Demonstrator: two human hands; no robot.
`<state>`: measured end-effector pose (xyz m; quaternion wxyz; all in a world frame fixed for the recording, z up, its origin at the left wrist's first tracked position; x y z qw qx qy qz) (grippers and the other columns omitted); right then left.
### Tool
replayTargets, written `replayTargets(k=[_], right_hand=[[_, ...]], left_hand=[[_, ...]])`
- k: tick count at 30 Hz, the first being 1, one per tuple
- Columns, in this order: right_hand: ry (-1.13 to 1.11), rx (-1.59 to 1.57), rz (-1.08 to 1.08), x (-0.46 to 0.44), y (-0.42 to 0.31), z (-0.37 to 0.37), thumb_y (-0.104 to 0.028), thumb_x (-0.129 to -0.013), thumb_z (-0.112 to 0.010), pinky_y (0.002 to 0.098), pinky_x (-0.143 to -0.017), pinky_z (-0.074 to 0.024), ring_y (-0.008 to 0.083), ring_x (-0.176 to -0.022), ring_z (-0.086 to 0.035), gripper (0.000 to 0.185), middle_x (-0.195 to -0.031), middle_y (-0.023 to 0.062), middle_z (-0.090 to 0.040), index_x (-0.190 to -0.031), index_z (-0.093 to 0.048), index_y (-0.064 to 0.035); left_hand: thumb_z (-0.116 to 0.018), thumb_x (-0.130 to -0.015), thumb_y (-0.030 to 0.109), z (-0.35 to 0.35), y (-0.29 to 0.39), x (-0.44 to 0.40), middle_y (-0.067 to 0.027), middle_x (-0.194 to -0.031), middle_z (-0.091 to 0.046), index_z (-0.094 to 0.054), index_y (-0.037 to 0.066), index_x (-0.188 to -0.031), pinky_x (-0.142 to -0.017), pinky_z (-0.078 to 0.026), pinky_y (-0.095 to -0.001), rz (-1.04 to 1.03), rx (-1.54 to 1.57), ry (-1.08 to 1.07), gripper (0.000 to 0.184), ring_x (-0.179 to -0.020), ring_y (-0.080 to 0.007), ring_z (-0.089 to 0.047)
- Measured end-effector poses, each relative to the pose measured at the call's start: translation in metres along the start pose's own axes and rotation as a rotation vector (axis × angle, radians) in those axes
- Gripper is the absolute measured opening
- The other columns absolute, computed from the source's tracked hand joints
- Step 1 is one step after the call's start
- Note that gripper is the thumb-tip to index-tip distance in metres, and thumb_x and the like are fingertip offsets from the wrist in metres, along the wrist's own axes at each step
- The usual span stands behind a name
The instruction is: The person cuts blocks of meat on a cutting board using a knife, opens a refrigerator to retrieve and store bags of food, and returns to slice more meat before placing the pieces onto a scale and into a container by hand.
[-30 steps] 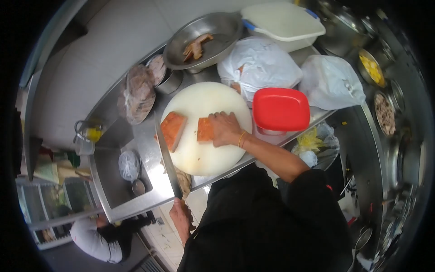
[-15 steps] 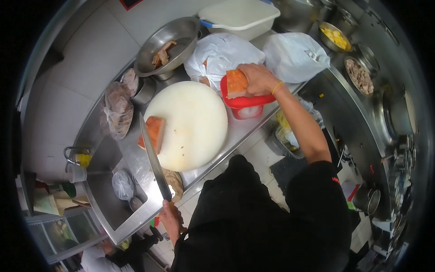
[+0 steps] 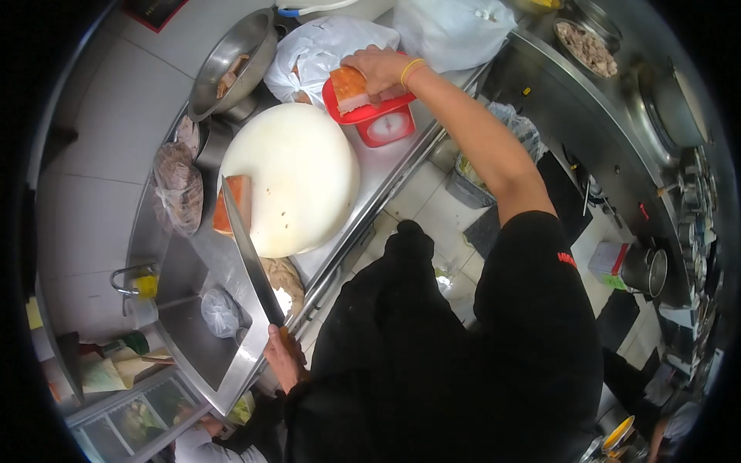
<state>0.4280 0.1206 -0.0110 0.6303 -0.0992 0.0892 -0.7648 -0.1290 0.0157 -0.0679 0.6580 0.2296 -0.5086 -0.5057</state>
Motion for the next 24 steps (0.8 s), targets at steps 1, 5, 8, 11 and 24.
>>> replayTargets(k=[1,5,8,11,24], right_hand=[[0.015,0.007,-0.003,0.001,-0.001,0.002,-0.014,-0.049,-0.086,0.0447,-0.109,-0.0380,0.0334,-0.130,-0.045,0.105,-0.133,0.0127,-0.055,-0.144,-0.044,-0.0119],[0.045,0.008,-0.034,0.005,-0.001,0.006,-0.012,-0.048,-0.087,0.0435,-0.108,-0.0400,0.0338,-0.130,-0.045,0.108,-0.134,0.0139,-0.053,-0.146,-0.041,-0.0117],[0.072,0.058,-0.008,0.007,0.001,0.003,-0.018,-0.049,-0.087,0.0469,-0.102,-0.0457,0.0356,-0.124,-0.052,0.100,-0.131,0.0155,-0.057,-0.140,-0.048,-0.0110],[0.072,0.103,-0.035,0.001,0.006,0.000,-0.018,-0.049,-0.087,0.0461,-0.097,-0.0494,0.0361,-0.115,-0.059,0.085,-0.121,0.0171,-0.063,-0.127,-0.057,-0.0078],[0.140,-0.246,0.210,0.019,-0.140,0.004,-0.022,-0.046,-0.083,0.0406,-0.094,-0.0482,0.0371,-0.106,-0.059,0.076,-0.111,0.0202,-0.062,-0.115,-0.059,-0.0011]], left_hand=[[-0.047,-0.099,0.057,0.002,0.000,0.001,0.0011,-0.052,-0.041,-0.050,0.008,-0.072,-0.037,-0.029,-0.0261,0.000,-0.008,0.019,0.056,-0.040,-0.0085,-0.039],[-0.046,-0.100,0.056,0.008,-0.001,0.000,0.0009,-0.053,-0.042,-0.052,0.007,-0.075,-0.037,-0.029,-0.0258,-0.034,-0.023,0.030,0.056,-0.041,-0.0086,-0.040],[-0.046,-0.101,0.054,0.011,-0.002,0.000,0.0009,-0.053,-0.043,-0.053,0.007,-0.075,-0.037,-0.029,-0.0252,-0.039,-0.021,0.040,0.054,-0.041,-0.0082,-0.040],[-0.047,-0.102,0.050,0.011,-0.005,0.000,0.0015,-0.054,-0.043,-0.052,0.006,-0.074,-0.037,-0.029,-0.0249,-0.021,0.004,0.020,0.052,-0.041,-0.0074,-0.039],[-0.050,-0.101,0.050,-0.004,-0.001,0.011,0.0037,-0.059,-0.043,-0.055,0.004,-0.075,-0.039,-0.027,-0.0232,0.162,0.172,0.039,0.053,-0.045,-0.0041,-0.038]])
Point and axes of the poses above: each hand's wrist, its own x-axis away from the middle knuckle, its own z-axis out of the back of the hand, y = z × x, the point moved 5 cm from there along -x, towards the middle knuckle
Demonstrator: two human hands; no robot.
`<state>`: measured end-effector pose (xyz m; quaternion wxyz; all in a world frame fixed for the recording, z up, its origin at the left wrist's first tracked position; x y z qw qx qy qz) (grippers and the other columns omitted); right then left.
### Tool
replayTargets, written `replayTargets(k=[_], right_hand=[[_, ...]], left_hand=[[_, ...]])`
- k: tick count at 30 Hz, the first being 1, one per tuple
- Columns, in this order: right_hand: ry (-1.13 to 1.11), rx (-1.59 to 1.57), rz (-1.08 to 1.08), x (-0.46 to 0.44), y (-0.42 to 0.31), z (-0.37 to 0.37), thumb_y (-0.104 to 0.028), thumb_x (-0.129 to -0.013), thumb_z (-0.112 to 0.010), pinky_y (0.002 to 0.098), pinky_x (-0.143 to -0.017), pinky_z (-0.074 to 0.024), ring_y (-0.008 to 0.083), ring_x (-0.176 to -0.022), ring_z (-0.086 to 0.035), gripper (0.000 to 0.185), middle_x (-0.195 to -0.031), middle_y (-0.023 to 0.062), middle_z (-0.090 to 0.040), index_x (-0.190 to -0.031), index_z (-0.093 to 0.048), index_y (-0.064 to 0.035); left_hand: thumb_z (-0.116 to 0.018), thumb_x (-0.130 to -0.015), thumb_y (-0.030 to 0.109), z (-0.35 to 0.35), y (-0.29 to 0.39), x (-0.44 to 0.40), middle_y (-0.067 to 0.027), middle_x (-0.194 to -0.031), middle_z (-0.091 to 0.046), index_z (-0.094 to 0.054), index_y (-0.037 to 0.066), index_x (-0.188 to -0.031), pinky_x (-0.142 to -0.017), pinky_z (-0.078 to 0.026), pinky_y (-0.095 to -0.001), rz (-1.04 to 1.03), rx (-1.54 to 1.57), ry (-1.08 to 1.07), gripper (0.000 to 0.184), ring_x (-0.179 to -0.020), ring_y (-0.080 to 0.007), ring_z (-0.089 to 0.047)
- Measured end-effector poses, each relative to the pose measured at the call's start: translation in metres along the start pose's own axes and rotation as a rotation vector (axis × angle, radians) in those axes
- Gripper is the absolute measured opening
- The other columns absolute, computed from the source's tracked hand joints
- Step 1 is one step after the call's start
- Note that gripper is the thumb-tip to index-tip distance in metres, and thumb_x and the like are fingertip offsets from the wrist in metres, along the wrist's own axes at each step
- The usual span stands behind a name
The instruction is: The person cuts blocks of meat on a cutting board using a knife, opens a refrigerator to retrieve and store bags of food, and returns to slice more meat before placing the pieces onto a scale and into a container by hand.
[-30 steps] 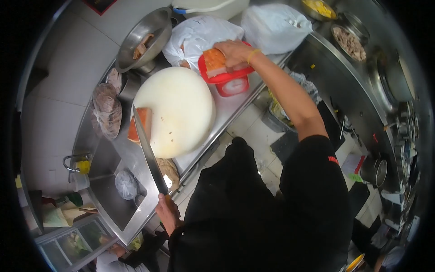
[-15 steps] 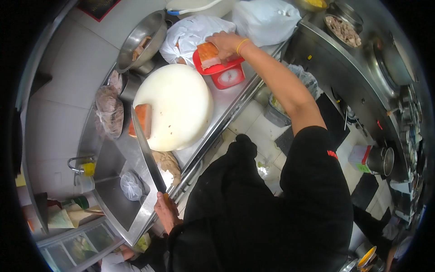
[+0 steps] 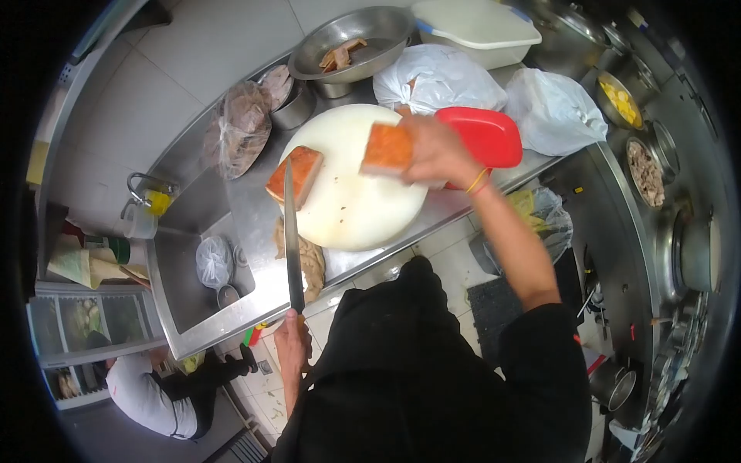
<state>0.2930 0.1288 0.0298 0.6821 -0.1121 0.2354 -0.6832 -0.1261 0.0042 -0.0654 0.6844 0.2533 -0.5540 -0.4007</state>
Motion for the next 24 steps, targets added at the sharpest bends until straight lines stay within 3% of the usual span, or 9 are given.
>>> replayTargets(k=[1,5,8,9,12,15,17,21,24], right_hand=[[0.028,-0.078,0.079,-0.003,-0.001,-0.031,-0.023,-0.047,-0.084,0.0407,-0.093,-0.0484,0.0376,-0.104,-0.059,0.077,-0.112,0.0201,-0.062,-0.116,-0.059,-0.0014],[-0.153,-0.053,-0.037,-0.006,-0.028,-0.120,-0.027,-0.050,-0.084,0.0445,-0.099,-0.0427,0.0359,-0.112,-0.054,0.076,-0.114,0.0171,-0.060,-0.117,-0.058,-0.0009],[-0.083,-0.136,0.006,0.007,-0.023,-0.134,-0.034,-0.061,-0.085,0.0426,-0.099,-0.0425,0.0314,-0.115,-0.054,0.077,-0.121,0.0147,-0.060,-0.126,-0.056,-0.0033],[-0.043,-0.194,0.043,0.012,-0.015,-0.130,-0.036,-0.065,-0.084,0.0413,-0.098,-0.0429,0.0293,-0.115,-0.054,0.076,-0.122,0.0136,-0.060,-0.129,-0.055,-0.0044],[0.035,-0.695,-0.207,0.023,0.030,-0.118,-0.033,-0.082,-0.076,0.0359,-0.096,-0.0435,0.0229,-0.112,-0.056,0.057,-0.123,0.0100,-0.062,-0.130,-0.057,-0.0071],[0.028,-0.696,-0.300,0.025,0.051,-0.112,-0.020,-0.090,-0.066,0.0325,-0.094,-0.0435,0.0198,-0.106,-0.057,0.035,-0.118,0.0078,-0.064,-0.122,-0.063,-0.0056],[0.046,-0.644,-0.182,0.026,0.045,-0.113,-0.020,-0.090,-0.065,0.0360,-0.094,-0.0445,0.0230,-0.106,-0.058,0.031,-0.116,0.0082,-0.065,-0.118,-0.066,-0.0078],[0.097,-0.574,-0.049,0.029,0.042,-0.125,-0.022,-0.090,-0.061,0.0364,-0.094,-0.0407,0.0239,-0.103,-0.060,0.029,-0.115,0.0077,-0.065,-0.116,-0.067,-0.0099],[0.132,-0.514,-0.064,0.032,0.037,-0.125,-0.024,-0.089,-0.058,0.0354,-0.092,-0.0376,0.0229,-0.102,-0.061,0.030,-0.115,0.0073,-0.065,-0.114,-0.068,-0.0105]], left_hand=[[-0.050,-0.101,0.050,-0.003,0.000,-0.001,0.0037,-0.059,-0.043,-0.056,0.004,-0.076,-0.039,-0.027,-0.0232,0.001,0.024,-0.007,0.053,-0.045,-0.0040,-0.038],[-0.048,-0.102,0.049,-0.014,0.010,0.004,0.0018,-0.060,-0.046,-0.057,0.001,-0.075,-0.042,-0.029,-0.0247,-0.012,0.010,0.003,0.056,-0.048,-0.0056,-0.040],[-0.046,-0.103,0.048,-0.021,0.015,0.012,-0.0019,-0.060,-0.049,-0.059,-0.001,-0.075,-0.049,-0.035,-0.0295,0.005,-0.107,-0.022,0.058,-0.054,-0.0094,-0.044],[-0.045,-0.103,0.048,-0.024,0.015,0.013,-0.0057,-0.061,-0.052,-0.059,-0.002,-0.077,-0.051,-0.038,-0.0326,-0.020,-0.150,-0.023,0.058,-0.054,-0.0139,-0.047],[-0.044,-0.103,0.047,-0.039,0.023,0.021,-0.0176,-0.064,-0.058,-0.061,-0.003,-0.081,-0.059,-0.044,-0.0422,-0.041,-0.307,-0.047,0.058,-0.058,-0.0302,-0.056],[-0.043,-0.103,0.046,-0.055,0.051,0.033,-0.0269,-0.068,-0.060,-0.061,-0.003,-0.083,-0.065,-0.046,-0.0501,-0.020,-0.468,-0.076,0.057,-0.066,-0.0455,-0.060],[-0.043,-0.103,0.046,-0.061,0.068,0.036,-0.0306,-0.070,-0.061,-0.060,-0.002,-0.083,-0.068,-0.046,-0.0550,-0.023,-0.548,-0.093,0.055,-0.074,-0.0533,-0.059],[-0.043,-0.104,0.044,-0.063,0.080,0.037,-0.0311,-0.071,-0.061,-0.059,-0.002,-0.085,-0.066,-0.045,-0.0550,-0.002,-0.664,-0.090,0.053,-0.073,-0.0530,-0.059],[-0.042,-0.104,0.043,-0.063,0.090,0.038,-0.0319,-0.071,-0.060,-0.059,-0.002,-0.087,-0.066,-0.045,-0.0553,0.028,-0.699,-0.108,0.052,-0.074,-0.0537,-0.059]])
Point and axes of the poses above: each hand's wrist, its own x-axis away from the middle knuckle, its own z-axis out of the back of the hand, y = z × x, the point moved 5 cm from there along -x, towards the middle knuckle
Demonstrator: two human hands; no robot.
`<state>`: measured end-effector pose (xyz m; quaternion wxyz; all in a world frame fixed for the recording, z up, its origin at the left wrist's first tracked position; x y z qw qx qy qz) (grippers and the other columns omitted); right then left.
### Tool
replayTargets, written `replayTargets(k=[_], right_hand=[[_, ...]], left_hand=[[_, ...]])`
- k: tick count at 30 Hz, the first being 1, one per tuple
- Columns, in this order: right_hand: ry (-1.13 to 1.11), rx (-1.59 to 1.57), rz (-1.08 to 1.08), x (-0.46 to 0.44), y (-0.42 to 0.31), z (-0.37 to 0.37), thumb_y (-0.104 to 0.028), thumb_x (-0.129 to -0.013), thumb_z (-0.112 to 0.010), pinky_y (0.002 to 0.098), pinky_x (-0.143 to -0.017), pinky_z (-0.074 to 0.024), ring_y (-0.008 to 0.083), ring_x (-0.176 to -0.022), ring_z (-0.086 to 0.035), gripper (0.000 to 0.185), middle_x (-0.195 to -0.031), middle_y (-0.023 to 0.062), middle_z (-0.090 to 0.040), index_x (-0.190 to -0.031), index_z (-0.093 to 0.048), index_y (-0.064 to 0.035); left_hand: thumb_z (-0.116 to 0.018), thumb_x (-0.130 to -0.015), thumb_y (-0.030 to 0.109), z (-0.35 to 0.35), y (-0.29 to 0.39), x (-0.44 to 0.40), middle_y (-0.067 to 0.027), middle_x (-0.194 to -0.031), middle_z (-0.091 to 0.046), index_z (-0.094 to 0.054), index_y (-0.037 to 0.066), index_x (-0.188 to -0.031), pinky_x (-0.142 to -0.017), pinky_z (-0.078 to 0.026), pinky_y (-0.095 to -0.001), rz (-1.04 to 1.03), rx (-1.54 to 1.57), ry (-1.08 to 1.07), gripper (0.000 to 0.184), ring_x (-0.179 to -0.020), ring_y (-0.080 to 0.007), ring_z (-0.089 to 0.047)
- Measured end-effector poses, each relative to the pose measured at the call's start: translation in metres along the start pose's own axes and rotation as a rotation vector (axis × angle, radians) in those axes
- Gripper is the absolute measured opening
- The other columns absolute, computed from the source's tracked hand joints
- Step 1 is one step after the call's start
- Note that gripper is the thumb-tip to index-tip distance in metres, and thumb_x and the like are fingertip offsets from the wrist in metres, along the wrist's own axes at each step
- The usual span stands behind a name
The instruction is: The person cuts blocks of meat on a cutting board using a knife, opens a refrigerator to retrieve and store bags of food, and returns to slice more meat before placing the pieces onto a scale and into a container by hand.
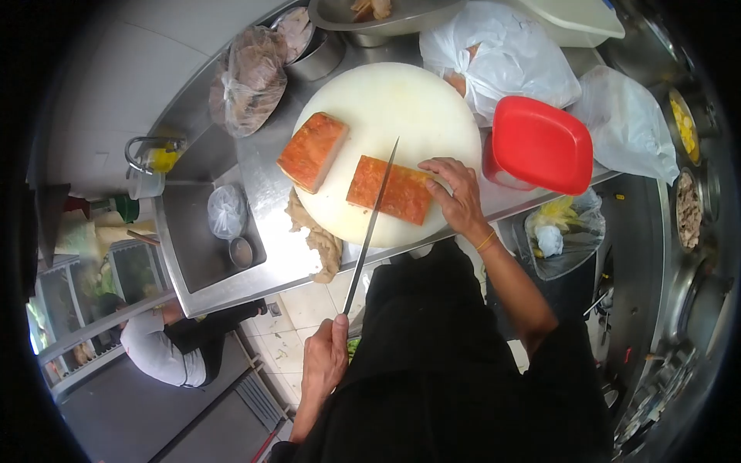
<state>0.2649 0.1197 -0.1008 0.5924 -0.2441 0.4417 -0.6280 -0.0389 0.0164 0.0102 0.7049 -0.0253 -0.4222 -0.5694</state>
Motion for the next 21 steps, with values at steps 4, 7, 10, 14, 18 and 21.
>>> replayTargets(k=[4,7,10,14,18,21], right_hand=[[0.020,-0.046,-0.005,-0.003,-0.001,0.002,-0.024,-0.090,-0.057,0.0348,-0.087,-0.0391,0.0222,-0.099,-0.062,0.029,-0.113,0.0073,-0.066,-0.113,-0.068,-0.0101],[0.046,-0.038,-0.008,-0.004,-0.003,0.003,-0.025,-0.090,-0.055,0.0339,-0.086,-0.0398,0.0228,-0.096,-0.063,0.029,-0.111,0.0081,-0.067,-0.111,-0.068,-0.0093],[0.070,-0.008,0.005,-0.004,-0.005,0.002,-0.026,-0.090,-0.055,0.0330,-0.085,-0.0403,0.0234,-0.093,-0.063,0.030,-0.109,0.0093,-0.067,-0.110,-0.069,-0.0084],[0.115,0.052,0.055,-0.002,-0.003,0.000,-0.026,-0.090,-0.054,0.0330,-0.085,-0.0401,0.0238,-0.094,-0.063,0.031,-0.109,0.0108,-0.067,-0.110,-0.069,-0.0068],[0.118,0.109,0.087,-0.001,-0.003,-0.001,-0.027,-0.091,-0.054,0.0343,-0.086,-0.0398,0.0241,-0.098,-0.063,0.032,-0.109,0.0109,-0.067,-0.110,-0.070,-0.0061],[0.037,0.103,0.106,-0.003,-0.006,-0.001,-0.035,-0.089,-0.057,0.0339,-0.087,-0.0394,0.0259,-0.104,-0.061,0.041,-0.112,0.0115,-0.067,-0.116,-0.067,-0.0057]], left_hand=[[-0.043,-0.104,0.043,0.004,0.008,0.005,-0.0329,-0.073,-0.060,-0.057,-0.003,-0.087,-0.066,-0.045,-0.0554,0.005,-0.019,0.005,0.051,-0.076,-0.0546,-0.059],[-0.044,-0.104,0.042,0.004,0.008,0.003,-0.0332,-0.074,-0.061,-0.056,-0.003,-0.087,-0.067,-0.045,-0.0554,0.030,-0.034,-0.023,0.050,-0.077,-0.0547,-0.059],[-0.045,-0.104,0.041,0.001,0.005,0.002,-0.0329,-0.074,-0.062,-0.056,-0.002,-0.088,-0.066,-0.047,-0.0566,-0.001,-0.089,-0.024,0.047,-0.076,-0.0547,-0.060],[-0.048,-0.102,0.041,-0.002,0.006,0.003,-0.0317,-0.071,-0.063,-0.054,0.001,-0.091,-0.063,-0.050,-0.0590,-0.024,-0.219,0.005,0.042,-0.070,-0.0543,-0.061],[-0.051,-0.100,0.042,-0.006,0.007,0.003,-0.0304,-0.066,-0.062,-0.052,0.002,-0.092,-0.056,-0.051,-0.0591,-0.045,-0.311,0.024,0.041,-0.062,-0.0520,-0.062],[-0.052,-0.100,0.042,-0.006,0.007,0.003,-0.0297,-0.063,-0.062,-0.052,0.002,-0.093,-0.054,-0.051,-0.0584,-0.052,-0.328,0.036,0.040,-0.060,-0.0505,-0.063]])
Point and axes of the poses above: each hand's wrist, its own x-axis away from the middle knuckle, its own z-axis out of the back of the hand, y = z × x, the point moved 5 cm from there along -x, towards the middle knuckle
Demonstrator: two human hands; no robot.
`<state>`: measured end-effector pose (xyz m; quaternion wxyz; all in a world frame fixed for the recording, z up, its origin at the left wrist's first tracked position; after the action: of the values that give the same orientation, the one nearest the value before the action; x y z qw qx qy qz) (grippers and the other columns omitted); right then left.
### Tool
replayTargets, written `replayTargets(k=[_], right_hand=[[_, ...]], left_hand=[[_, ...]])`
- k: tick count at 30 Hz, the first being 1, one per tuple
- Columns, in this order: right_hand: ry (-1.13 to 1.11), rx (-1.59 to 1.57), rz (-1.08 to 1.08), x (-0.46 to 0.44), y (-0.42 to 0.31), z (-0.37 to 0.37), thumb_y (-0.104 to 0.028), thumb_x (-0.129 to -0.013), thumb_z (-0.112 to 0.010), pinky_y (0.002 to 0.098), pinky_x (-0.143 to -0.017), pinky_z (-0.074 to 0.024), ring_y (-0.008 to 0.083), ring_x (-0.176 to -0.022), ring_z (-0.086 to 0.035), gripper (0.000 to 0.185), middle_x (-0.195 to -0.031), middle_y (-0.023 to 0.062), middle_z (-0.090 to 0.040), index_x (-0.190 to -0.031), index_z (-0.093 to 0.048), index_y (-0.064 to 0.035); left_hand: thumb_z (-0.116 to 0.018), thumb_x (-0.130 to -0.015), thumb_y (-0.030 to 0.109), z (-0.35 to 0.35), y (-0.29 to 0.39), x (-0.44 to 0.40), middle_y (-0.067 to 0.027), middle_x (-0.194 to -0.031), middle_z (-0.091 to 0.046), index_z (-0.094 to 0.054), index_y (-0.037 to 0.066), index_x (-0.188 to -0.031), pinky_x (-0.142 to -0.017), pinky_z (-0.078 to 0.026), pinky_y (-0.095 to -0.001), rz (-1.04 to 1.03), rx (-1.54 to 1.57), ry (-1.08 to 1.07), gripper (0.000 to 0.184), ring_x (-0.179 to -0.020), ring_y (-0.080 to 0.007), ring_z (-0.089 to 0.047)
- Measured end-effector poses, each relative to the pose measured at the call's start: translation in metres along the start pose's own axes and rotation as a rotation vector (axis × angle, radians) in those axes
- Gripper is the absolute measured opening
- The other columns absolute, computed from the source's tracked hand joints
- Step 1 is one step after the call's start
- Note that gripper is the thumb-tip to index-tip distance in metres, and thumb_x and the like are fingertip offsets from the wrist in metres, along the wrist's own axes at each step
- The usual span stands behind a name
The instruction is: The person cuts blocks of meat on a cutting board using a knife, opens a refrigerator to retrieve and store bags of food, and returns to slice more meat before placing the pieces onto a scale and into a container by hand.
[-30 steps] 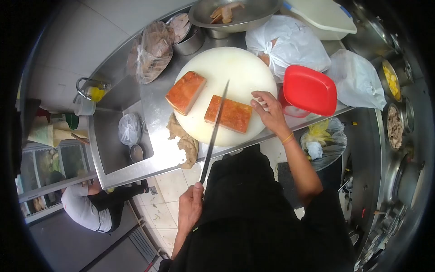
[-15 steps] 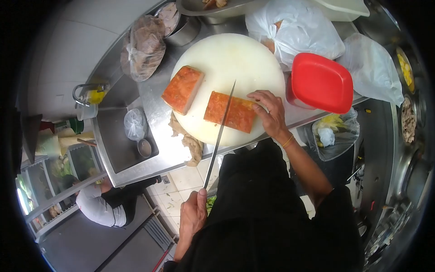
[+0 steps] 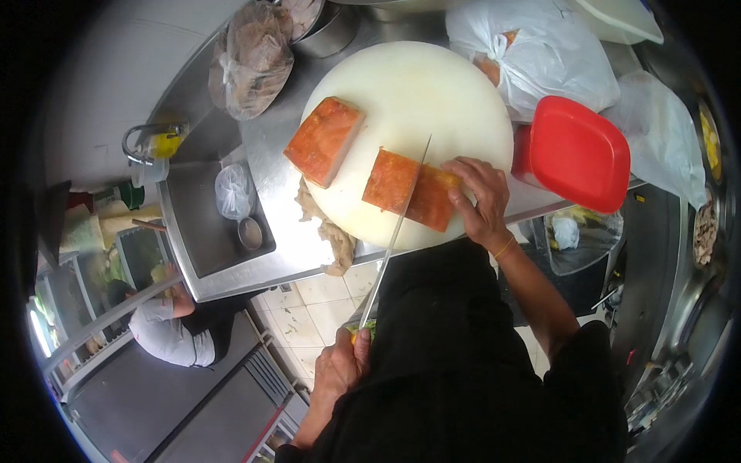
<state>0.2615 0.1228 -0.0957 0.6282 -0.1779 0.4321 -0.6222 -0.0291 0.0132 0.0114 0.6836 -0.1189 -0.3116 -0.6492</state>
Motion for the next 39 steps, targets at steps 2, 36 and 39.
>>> replayTargets(k=[2,36,39], right_hand=[[-0.097,-0.002,0.047,-0.009,-0.012,0.003,-0.041,-0.082,-0.066,0.0353,-0.090,-0.0395,0.0279,-0.107,-0.060,0.053,-0.115,0.0123,-0.066,-0.122,-0.063,-0.0050],[-0.225,-0.069,-0.061,0.019,-0.019,-0.002,-0.022,-0.060,-0.085,0.0429,-0.112,-0.0361,0.0370,-0.133,-0.042,0.094,-0.139,0.0183,-0.047,-0.143,-0.044,-0.0087],[-0.142,-0.051,-0.027,0.022,-0.022,-0.004,-0.022,-0.060,-0.085,0.0440,-0.111,-0.0363,0.0370,-0.132,-0.042,0.088,-0.137,0.0174,-0.048,-0.139,-0.049,-0.0086]], left_hand=[[-0.052,-0.100,0.042,-0.001,-0.001,-0.001,-0.0290,-0.061,-0.061,-0.052,0.003,-0.092,-0.053,-0.050,-0.0585,-0.002,-0.016,0.003,0.040,-0.058,-0.0498,-0.063],[-0.042,-0.104,0.043,-0.003,-0.010,-0.007,-0.0362,-0.081,-0.062,-0.060,-0.004,-0.090,-0.073,-0.046,-0.0598,0.006,0.245,-0.025,0.052,-0.083,-0.0567,-0.059],[-0.042,-0.104,0.043,-0.004,-0.011,-0.008,-0.0360,-0.080,-0.062,-0.059,-0.004,-0.089,-0.073,-0.046,-0.0597,0.000,0.254,-0.031,0.053,-0.083,-0.0567,-0.059]])
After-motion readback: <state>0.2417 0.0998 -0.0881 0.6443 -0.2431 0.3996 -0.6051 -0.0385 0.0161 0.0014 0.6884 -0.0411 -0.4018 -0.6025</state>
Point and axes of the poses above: each hand's wrist, its own x-axis away from the middle knuckle, its own z-axis out of the back of the hand, y = z × x, the point moved 5 cm from there along -x, towards the middle knuckle
